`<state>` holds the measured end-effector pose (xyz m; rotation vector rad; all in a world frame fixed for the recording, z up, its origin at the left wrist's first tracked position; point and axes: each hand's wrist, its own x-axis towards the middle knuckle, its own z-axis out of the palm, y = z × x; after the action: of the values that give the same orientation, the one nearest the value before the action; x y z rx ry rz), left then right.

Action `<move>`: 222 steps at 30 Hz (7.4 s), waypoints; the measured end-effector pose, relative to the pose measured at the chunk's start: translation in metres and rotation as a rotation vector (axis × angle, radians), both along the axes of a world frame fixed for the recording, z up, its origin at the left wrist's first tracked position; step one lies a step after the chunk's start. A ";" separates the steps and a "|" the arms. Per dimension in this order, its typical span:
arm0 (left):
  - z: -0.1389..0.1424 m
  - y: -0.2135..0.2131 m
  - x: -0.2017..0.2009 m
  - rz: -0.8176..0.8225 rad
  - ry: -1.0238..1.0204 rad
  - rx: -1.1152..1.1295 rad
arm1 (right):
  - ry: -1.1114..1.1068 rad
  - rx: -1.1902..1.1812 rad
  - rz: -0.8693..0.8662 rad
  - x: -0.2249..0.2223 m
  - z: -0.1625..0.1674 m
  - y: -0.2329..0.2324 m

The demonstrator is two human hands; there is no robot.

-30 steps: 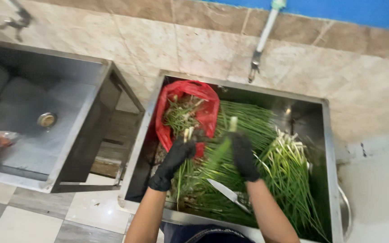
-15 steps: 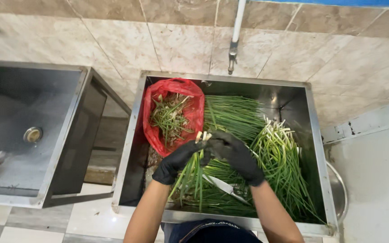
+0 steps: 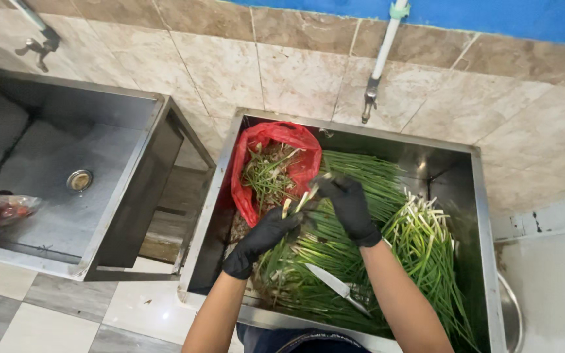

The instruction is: The person stands at a stainless steel sink filled with green onions and trims them one at a time, cutting off the root ends with a knife and dropping the trimmed roots into a red plastic bag inside the sink. The trimmed green onions are set aside in the sink as the pile of discarded roots in the bag grows.

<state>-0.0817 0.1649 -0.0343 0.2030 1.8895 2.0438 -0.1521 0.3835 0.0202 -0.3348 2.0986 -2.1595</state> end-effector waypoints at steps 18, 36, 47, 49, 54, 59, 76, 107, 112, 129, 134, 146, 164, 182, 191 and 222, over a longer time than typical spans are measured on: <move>-0.039 -0.138 0.027 0.618 -0.039 0.912 | -0.151 -0.051 0.298 -0.052 -0.076 -0.122; 0.015 -0.079 -0.021 0.434 -0.070 -0.033 | 0.048 0.050 0.408 -0.037 -0.021 -0.064; 0.068 -0.071 -0.015 0.368 0.040 -0.019 | -0.243 -0.465 0.402 -0.056 0.042 -0.022; 0.080 -0.063 -0.015 0.400 -0.049 -0.127 | -0.242 -0.495 0.446 -0.052 0.046 -0.021; 0.096 -0.036 -0.032 0.337 0.250 0.055 | -0.287 -0.425 0.407 -0.035 0.057 -0.023; 0.087 -0.003 -0.045 0.383 0.273 0.116 | 0.059 0.009 0.304 -0.006 0.058 -0.029; 0.042 0.010 -0.047 -0.078 0.052 1.068 | 0.130 0.326 -0.295 0.069 -0.104 0.139; 0.017 -0.006 0.017 0.319 0.399 -0.279 | -0.224 -0.752 -0.023 -0.007 -0.045 -0.015; 0.004 -0.037 0.017 0.355 0.113 -0.097 | 0.131 -0.499 -0.061 -0.059 -0.046 -0.058; 0.044 0.008 0.035 0.686 0.661 -0.471 | -0.079 -0.229 -0.080 0.048 -0.020 -0.096; 0.044 0.006 0.033 0.547 0.317 -0.296 | -0.122 -0.380 -0.064 0.043 -0.042 -0.084; 0.051 -0.005 0.028 0.549 0.077 -0.086 | 0.183 -0.301 0.057 0.007 -0.053 -0.086; -0.011 -0.062 0.010 0.482 0.064 0.821 | -0.083 -0.128 0.434 -0.050 -0.059 -0.106; 0.026 -0.049 -0.025 0.473 0.031 0.961 | -0.621 -0.599 0.792 0.040 -0.025 -0.009; 0.021 -0.039 -0.035 0.447 0.090 0.924 | 0.254 0.045 -0.139 0.102 0.011 0.018; -0.114 -0.051 0.187 0.462 -0.250 -0.420 | -0.014 0.905 -0.097 0.198 -0.237 0.206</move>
<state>0.1051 0.1143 -0.1484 -0.6155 2.2873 1.7515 0.0458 0.5893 -0.2165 -0.1130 2.8196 -1.0242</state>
